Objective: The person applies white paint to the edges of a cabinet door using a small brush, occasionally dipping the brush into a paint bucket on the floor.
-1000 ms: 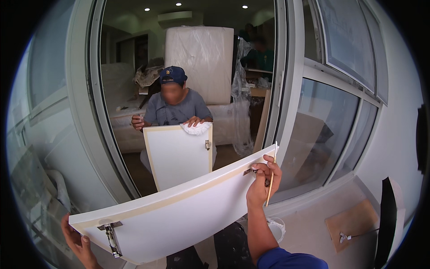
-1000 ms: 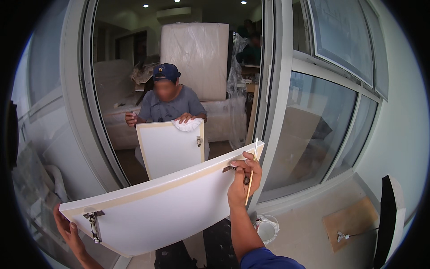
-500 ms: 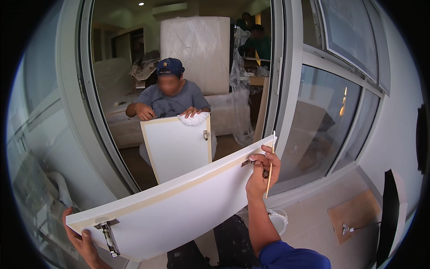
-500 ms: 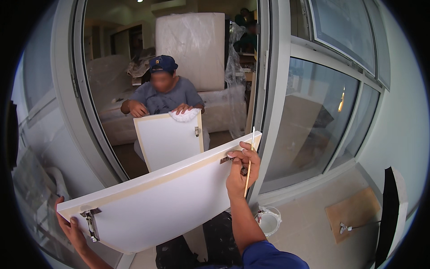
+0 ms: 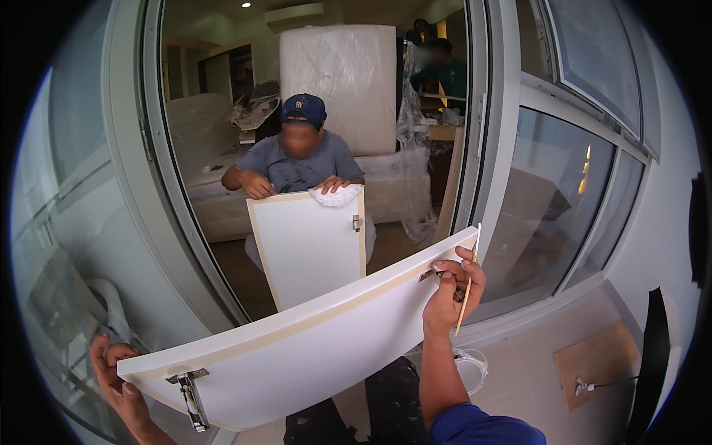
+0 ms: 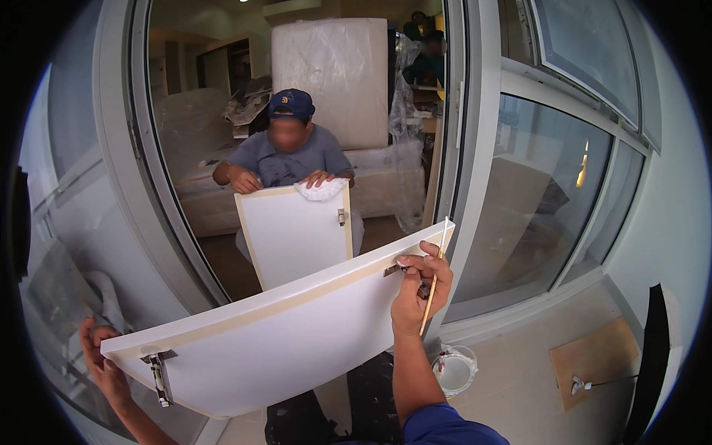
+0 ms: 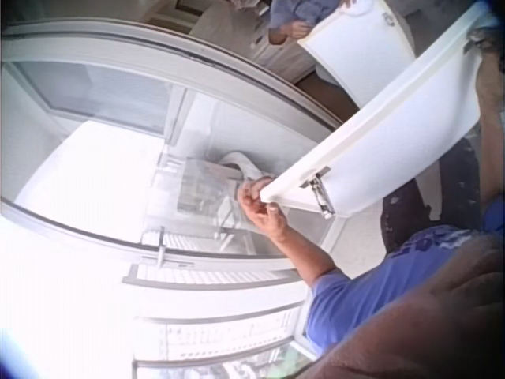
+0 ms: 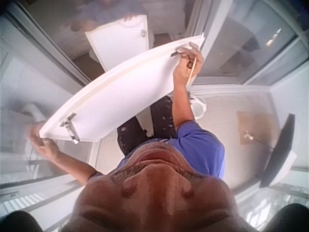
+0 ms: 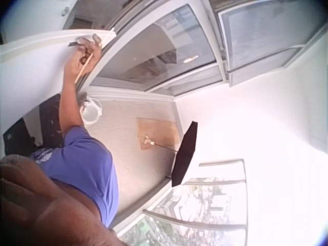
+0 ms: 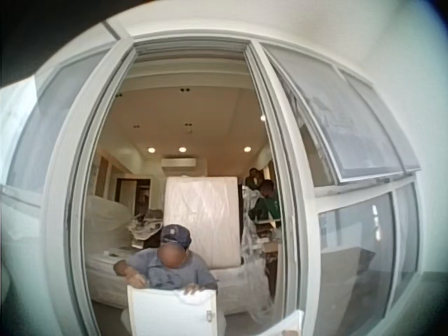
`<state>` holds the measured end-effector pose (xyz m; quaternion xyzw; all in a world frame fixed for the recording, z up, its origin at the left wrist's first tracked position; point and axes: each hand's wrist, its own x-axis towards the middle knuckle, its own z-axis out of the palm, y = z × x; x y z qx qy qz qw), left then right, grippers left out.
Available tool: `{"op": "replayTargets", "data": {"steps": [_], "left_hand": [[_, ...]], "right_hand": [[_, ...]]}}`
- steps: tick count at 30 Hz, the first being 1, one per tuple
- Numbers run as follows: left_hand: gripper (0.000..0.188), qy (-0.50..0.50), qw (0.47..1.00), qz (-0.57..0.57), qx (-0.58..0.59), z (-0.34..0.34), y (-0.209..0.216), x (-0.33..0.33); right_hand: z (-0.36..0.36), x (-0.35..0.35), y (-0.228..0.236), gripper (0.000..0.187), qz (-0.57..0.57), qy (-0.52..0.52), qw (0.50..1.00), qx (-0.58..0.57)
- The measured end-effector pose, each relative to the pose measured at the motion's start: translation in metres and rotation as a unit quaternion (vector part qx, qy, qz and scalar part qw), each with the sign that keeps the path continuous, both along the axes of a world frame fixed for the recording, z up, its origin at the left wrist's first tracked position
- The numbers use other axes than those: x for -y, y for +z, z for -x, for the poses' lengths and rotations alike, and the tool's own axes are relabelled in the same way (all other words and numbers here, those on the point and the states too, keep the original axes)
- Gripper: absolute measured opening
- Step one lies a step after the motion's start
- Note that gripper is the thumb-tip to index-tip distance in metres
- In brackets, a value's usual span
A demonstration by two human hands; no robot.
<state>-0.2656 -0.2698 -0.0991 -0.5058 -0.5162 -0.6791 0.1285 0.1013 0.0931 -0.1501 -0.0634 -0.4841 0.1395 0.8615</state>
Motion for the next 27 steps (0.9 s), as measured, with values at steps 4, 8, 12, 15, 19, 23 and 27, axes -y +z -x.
{"op": "replayTargets", "data": {"steps": [4, 8, 12, 15, 19, 23, 27], "left_hand": [[0.091, 0.009, 1.000, -0.017, 0.004, -0.004, -0.003, -0.008], [0.080, -0.019, 0.999, -0.015, 0.034, -0.003, -0.011, -0.008], [0.064, -0.032, 0.999, -0.014, 0.036, 0.002, -0.012, -0.006], [0.058, -0.050, 0.998, -0.021, 0.042, 0.009, -0.013, -0.002], [0.056, -0.049, 0.996, -0.055, 0.057, 0.010, -0.017, -0.006], [0.054, -0.080, 0.992, -0.065, 0.072, 0.016, -0.020, -0.005], [0.054, -0.105, 0.988, -0.075, 0.088, 0.020, -0.018, 0.004]], "right_hand": [[0.000, -0.002, -0.004, 0.037, 0.005, 0.008, 1.000, -0.001], [-0.002, -0.006, -0.003, 0.037, 0.000, -0.013, 1.000, 0.010], [0.002, 0.004, 0.006, 0.037, -0.019, -0.005, 1.000, 0.008], [0.005, 0.013, 0.016, 0.037, -0.043, -0.007, 0.999, 0.011], [0.001, 0.023, 0.023, 0.037, -0.048, -0.038, 0.997, 0.040], [-0.001, 0.031, 0.030, 0.037, -0.057, -0.055, 0.995, 0.061], [0.002, 0.047, 0.037, 0.036, -0.058, -0.073, 0.992, 0.089]]}}
